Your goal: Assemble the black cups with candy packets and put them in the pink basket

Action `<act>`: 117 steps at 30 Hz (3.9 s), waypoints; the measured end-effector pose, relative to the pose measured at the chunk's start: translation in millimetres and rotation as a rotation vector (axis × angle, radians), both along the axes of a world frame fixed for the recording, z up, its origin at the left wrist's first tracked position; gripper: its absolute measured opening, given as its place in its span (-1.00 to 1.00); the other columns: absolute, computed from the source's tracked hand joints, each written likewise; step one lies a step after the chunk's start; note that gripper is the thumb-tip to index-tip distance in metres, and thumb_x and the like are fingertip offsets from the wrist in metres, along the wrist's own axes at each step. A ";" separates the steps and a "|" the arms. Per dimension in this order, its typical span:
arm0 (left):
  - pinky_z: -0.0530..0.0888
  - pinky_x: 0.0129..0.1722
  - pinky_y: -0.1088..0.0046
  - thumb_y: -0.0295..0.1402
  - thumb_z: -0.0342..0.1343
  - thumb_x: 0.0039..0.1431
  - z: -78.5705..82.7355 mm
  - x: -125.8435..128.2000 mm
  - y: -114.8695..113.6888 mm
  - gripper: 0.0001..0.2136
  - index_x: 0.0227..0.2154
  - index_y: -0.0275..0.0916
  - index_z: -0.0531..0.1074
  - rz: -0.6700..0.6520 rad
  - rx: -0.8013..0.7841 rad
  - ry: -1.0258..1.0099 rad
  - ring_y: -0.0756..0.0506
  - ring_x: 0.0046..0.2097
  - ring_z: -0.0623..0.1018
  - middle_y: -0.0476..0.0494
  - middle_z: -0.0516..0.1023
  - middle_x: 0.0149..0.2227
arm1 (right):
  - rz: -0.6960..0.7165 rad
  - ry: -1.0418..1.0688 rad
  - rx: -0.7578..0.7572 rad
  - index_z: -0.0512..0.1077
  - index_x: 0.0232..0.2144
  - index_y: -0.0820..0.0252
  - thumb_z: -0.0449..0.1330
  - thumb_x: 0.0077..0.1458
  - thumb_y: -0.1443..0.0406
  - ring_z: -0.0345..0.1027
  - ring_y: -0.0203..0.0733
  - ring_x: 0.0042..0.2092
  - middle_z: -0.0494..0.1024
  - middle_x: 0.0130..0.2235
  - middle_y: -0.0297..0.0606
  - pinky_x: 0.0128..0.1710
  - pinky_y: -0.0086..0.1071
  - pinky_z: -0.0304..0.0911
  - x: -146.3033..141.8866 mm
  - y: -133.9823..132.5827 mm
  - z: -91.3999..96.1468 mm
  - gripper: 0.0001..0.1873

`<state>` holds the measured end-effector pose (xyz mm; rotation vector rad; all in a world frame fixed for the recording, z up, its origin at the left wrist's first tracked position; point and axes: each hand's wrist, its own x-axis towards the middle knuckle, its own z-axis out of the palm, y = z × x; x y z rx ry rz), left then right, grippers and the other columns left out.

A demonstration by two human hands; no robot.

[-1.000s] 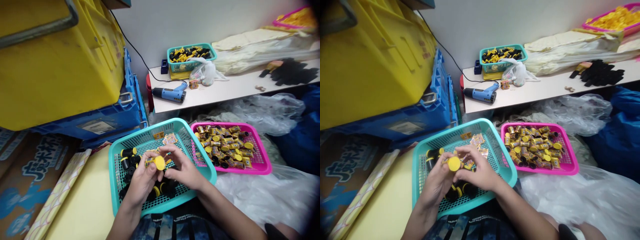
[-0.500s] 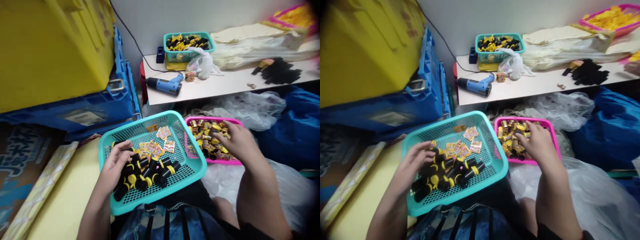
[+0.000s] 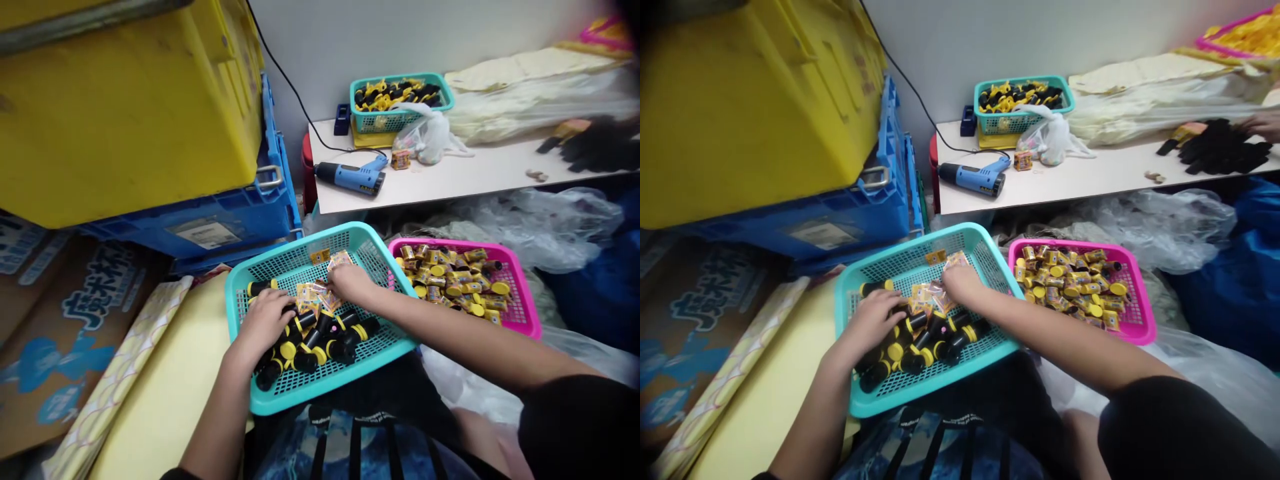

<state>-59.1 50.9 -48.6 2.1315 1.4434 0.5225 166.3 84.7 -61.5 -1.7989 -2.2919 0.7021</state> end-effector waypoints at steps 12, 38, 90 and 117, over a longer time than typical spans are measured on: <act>0.48 -0.28 0.38 -0.36 0.27 -0.04 55.1 41.0 -17.9 -0.65 -0.12 -0.16 0.53 0.211 -0.281 -0.588 -0.07 -0.33 0.54 -0.09 0.57 -0.32 | 0.347 0.214 0.060 0.47 -0.47 0.16 0.16 0.07 0.28 0.36 -0.12 -0.29 0.52 -0.37 -0.20 -0.27 -0.27 0.17 11.0 -23.0 72.4 -0.87; 0.47 -0.25 0.46 -0.36 0.31 -0.13 36.6 10.0 -9.1 -0.82 -0.47 -0.27 0.43 0.620 -0.169 -0.880 -0.03 -0.30 0.56 -0.06 0.57 -0.37 | 0.131 0.402 -0.205 0.37 -0.35 0.20 0.06 0.05 0.43 0.33 -0.17 -0.26 0.50 -0.31 -0.20 -0.19 -0.30 0.20 -47.5 -4.3 15.2 -0.88; 0.54 -0.29 0.50 -0.36 0.38 -0.14 66.8 48.1 -25.9 -0.74 -0.30 -0.18 0.58 0.309 -0.218 -0.896 -0.06 -0.27 0.60 -0.06 0.65 -0.30 | -0.171 1.248 -0.131 0.49 -0.27 0.18 0.38 -0.15 0.23 0.41 -0.22 -0.29 0.53 -0.30 -0.27 -0.25 -0.28 0.32 5.9 -50.3 62.4 -0.67; 0.54 -0.17 0.50 -0.30 0.33 -0.03 59.7 53.2 -42.0 -0.72 -0.20 -0.15 0.53 0.224 -0.500 -1.129 -0.08 -0.12 0.58 -0.11 0.60 -0.14 | 0.084 1.133 0.150 0.44 -0.03 0.00 0.32 0.01 0.19 0.30 -0.08 0.06 0.49 -0.01 -0.21 0.14 -0.06 0.13 3.7 -71.0 56.9 -0.58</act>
